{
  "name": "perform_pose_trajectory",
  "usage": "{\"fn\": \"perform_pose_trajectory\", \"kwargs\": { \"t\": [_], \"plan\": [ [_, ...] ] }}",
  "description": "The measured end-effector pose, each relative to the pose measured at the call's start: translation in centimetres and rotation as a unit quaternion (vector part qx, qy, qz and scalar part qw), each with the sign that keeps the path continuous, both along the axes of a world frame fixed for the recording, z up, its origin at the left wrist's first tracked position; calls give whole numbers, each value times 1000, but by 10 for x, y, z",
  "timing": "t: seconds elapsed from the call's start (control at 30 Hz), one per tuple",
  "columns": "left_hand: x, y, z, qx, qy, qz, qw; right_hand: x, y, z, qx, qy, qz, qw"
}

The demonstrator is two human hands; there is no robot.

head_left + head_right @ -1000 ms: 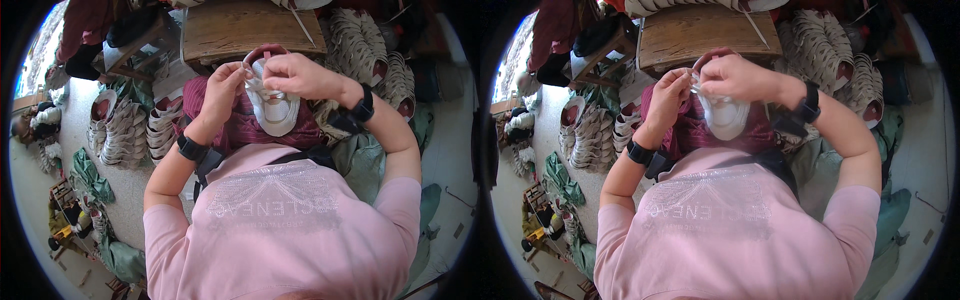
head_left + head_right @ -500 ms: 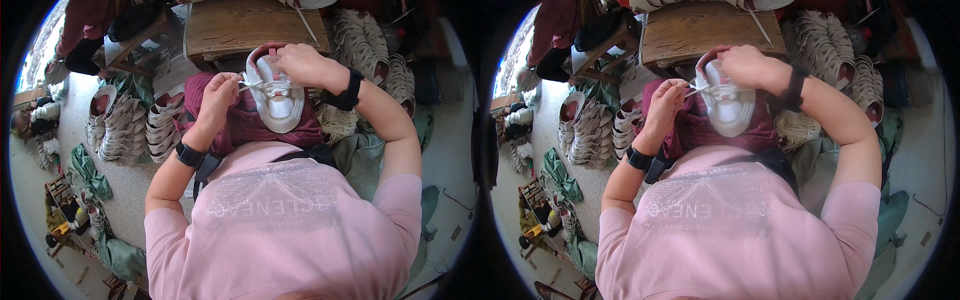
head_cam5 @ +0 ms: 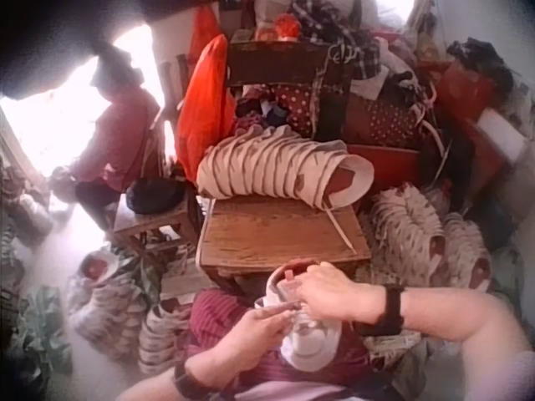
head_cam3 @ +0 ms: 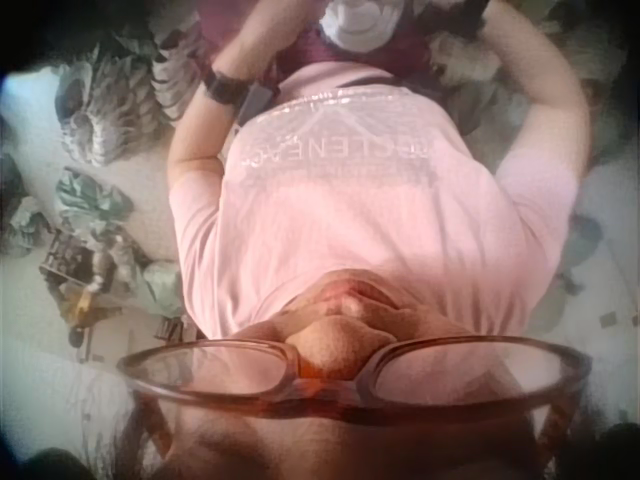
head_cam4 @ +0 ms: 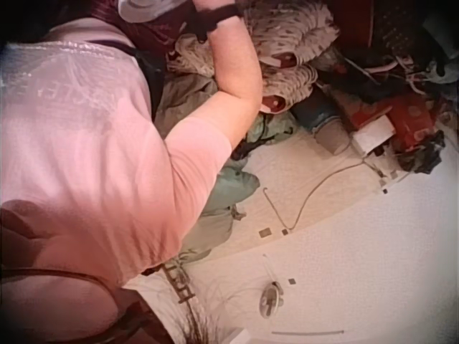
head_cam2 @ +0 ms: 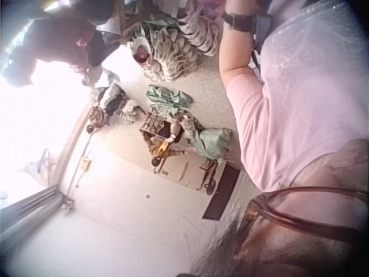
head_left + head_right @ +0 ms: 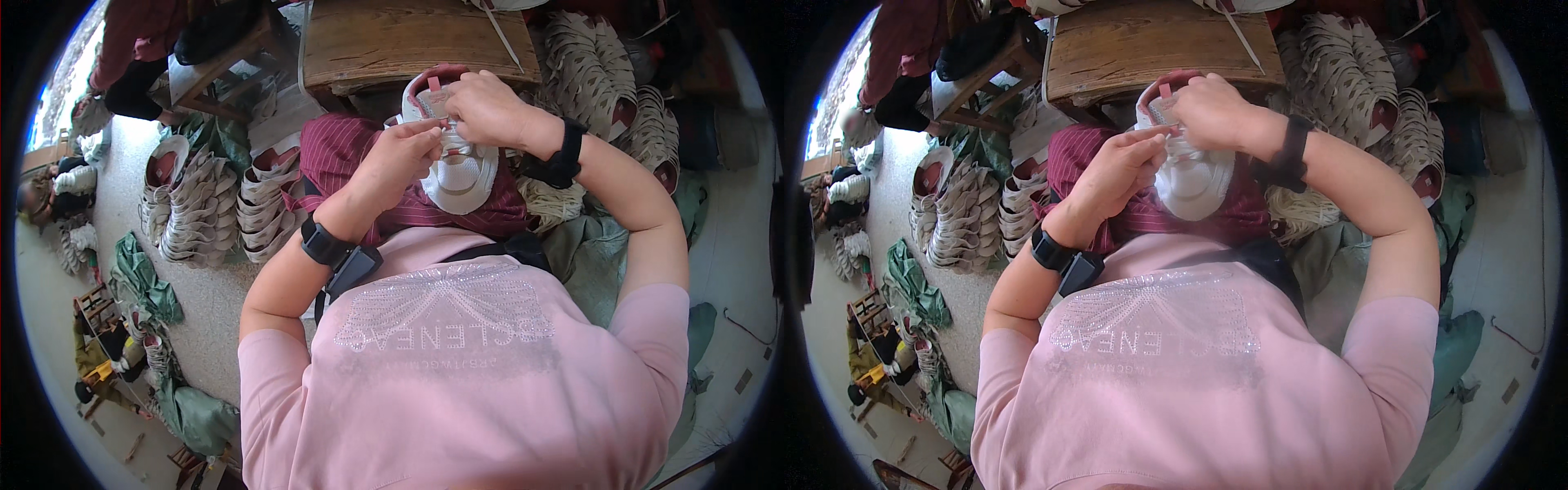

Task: Lacing a white and pink sneaker in a workshop environment.

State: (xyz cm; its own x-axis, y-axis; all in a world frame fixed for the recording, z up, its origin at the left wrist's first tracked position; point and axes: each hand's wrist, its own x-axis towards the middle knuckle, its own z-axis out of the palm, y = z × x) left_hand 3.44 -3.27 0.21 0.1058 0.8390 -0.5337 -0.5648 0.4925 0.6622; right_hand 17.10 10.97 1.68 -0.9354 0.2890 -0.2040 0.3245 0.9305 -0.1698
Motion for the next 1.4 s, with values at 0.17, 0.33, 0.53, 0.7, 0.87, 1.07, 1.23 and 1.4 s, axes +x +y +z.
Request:
{"fn": "perform_pose_trajectory", "kwargs": {
  "t": [0.17, 0.33, 0.53, 0.7, 0.87, 1.07, 1.23, 1.4],
  "plan": [
    [-5, 5, -9, -23, -70, 13, 997, 6, 6, -4, -51, -8, -34, 998],
    [-9, 7, -18, -11, -121, 12, 992, 10, -7, -11, 81, 64, -18, 995],
    [-9, 7, -19, -9, -120, 13, 993, 17, 7, -11, -37, 100, -7, 994],
    [-9, 6, -26, -5, -104, 11, 994, 16, 17, -7, -152, 93, -18, 984],
    [-7, 5, -22, -9, -39, 22, 999, 14, 1, -12, -83, 96, -23, 992],
    [4, -4, -27, 40, 69, 51, 996, 16, -10, -12, 12, 119, -49, 992],
    [-1, -11, -33, 44, 92, 69, 992, 10, -22, -20, -76, 212, -102, 969],
    [-9, -15, -39, 22, 108, 78, 991, 0, -23, -13, -15, 190, -51, 980]
  ]
}}
